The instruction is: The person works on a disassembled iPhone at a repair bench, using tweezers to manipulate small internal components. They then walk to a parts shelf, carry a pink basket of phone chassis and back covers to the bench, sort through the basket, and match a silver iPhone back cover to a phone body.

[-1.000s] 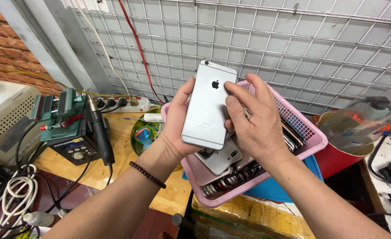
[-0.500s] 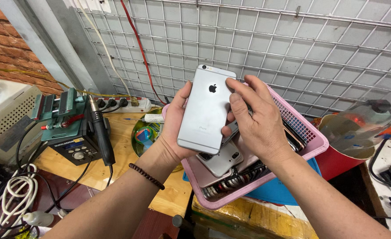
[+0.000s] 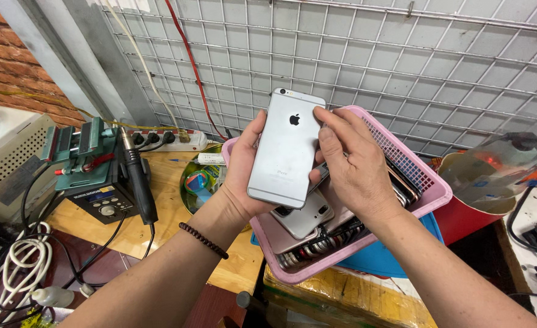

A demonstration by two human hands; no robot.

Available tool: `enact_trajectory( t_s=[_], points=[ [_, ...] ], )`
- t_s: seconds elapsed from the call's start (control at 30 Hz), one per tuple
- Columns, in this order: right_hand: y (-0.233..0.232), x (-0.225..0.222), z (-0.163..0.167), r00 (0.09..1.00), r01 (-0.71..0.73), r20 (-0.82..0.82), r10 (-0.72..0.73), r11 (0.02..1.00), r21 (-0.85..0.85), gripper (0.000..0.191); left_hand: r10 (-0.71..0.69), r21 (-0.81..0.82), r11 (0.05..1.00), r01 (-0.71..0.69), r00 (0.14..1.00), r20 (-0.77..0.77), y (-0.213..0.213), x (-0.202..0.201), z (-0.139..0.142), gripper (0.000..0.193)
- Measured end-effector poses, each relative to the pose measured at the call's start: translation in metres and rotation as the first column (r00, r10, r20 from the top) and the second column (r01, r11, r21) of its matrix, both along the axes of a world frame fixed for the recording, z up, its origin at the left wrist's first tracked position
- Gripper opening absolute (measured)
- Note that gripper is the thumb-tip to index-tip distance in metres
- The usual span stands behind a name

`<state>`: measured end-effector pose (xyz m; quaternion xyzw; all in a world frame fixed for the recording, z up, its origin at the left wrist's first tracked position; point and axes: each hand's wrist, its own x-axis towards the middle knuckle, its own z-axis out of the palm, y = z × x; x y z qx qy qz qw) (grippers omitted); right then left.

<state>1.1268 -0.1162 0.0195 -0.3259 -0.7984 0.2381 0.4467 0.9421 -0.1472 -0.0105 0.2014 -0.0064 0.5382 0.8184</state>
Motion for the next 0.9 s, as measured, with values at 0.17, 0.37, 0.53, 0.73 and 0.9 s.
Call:
enact_trajectory(
  t_s=[0.17,0.37,0.53,0.73,0.9],
  points=[
    [0.001,0.001,-0.005,0.996,-0.074,-0.059,0.074,0.997,-0.011,0.036,0.078,-0.048,0.996,-0.077,0.997,0.028,0.003,0.000,0.000,0.071],
    [0.000,0.005,-0.012,0.996,-0.025,-0.083,0.021,0.998,-0.054,0.033,0.166,-0.049,0.985,-0.167,0.986,-0.026,0.001,-0.001,0.004,0.077],
    [0.009,0.008,-0.018,0.991,0.038,-0.120,-0.064,0.977,-0.211,0.032,0.169,-0.020,0.985,-0.170,0.985,-0.027,0.001,-0.002,0.003,0.076],
    [0.025,0.012,-0.024,0.961,-0.073,-0.273,-0.050,0.904,-0.421,0.034,0.177,0.010,0.984,-0.176,0.984,-0.037,0.000,-0.007,0.002,0.076],
    [0.020,0.010,-0.025,0.960,-0.079,-0.274,-0.064,0.874,-0.480,0.034,0.151,0.041,0.988,-0.149,0.988,-0.032,-0.004,-0.007,0.004,0.075]
  ],
)
